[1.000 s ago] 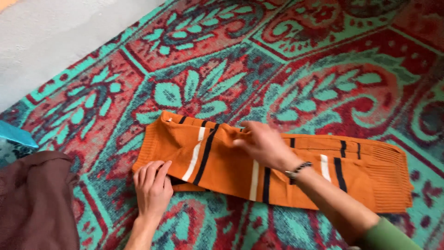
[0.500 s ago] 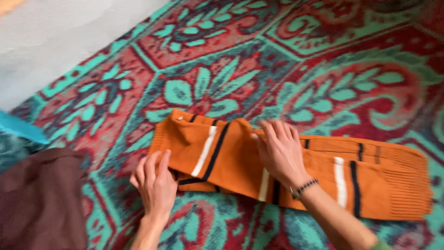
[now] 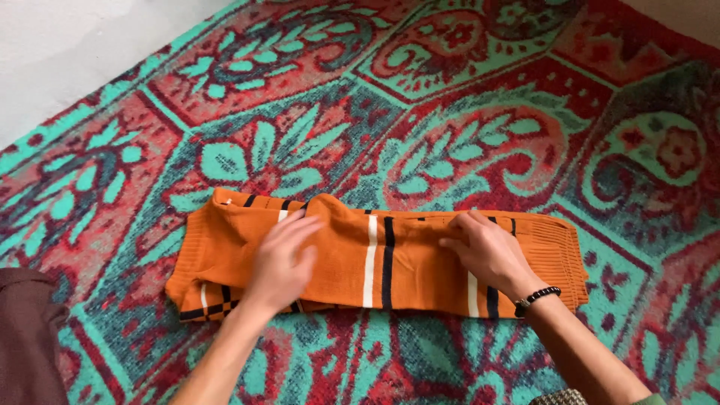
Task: Folding an orange sweater, brown pants, and a black sweater on the floor and placing them in a closet.
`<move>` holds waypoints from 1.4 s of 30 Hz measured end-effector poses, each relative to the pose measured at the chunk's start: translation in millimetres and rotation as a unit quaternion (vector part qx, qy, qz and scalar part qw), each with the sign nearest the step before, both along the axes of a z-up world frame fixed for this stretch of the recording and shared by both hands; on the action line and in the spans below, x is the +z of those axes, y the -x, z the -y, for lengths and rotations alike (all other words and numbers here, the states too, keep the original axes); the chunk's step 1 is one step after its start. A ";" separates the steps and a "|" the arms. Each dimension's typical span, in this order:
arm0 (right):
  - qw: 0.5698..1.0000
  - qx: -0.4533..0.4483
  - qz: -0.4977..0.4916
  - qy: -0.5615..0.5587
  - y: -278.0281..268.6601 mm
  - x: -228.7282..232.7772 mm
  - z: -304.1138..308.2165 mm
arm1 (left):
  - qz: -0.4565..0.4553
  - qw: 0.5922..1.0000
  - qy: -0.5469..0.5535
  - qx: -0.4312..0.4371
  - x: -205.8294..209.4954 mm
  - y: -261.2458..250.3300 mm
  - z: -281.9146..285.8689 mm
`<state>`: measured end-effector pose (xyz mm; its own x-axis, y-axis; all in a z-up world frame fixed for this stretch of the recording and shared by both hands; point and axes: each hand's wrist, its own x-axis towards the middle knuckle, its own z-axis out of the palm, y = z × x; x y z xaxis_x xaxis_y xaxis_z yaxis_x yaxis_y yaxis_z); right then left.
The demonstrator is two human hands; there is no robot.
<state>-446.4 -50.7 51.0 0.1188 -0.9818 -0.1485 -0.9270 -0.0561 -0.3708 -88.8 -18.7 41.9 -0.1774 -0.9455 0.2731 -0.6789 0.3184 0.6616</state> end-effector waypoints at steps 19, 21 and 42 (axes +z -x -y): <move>0.983 -0.033 0.021 -0.180 156.0 30.1 5.6 | 0.283 0.951 -0.005 0.122 -50.7 56.3 52.9; 0.946 -0.213 0.184 -0.161 148.2 49.5 -6.6 | 0.284 0.948 -0.008 0.147 -36.4 59.5 42.6; 0.910 -0.347 0.117 0.196 110.4 -37.1 -53.9 | 0.178 0.972 0.144 0.045 -73.7 65.6 76.5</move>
<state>-556.8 3.2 13.9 -0.5660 -0.8049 0.1781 -0.6879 0.3421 -0.6401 -154.3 -95.2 -31.8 -0.2289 -0.8554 0.4646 -0.8828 0.3836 0.2713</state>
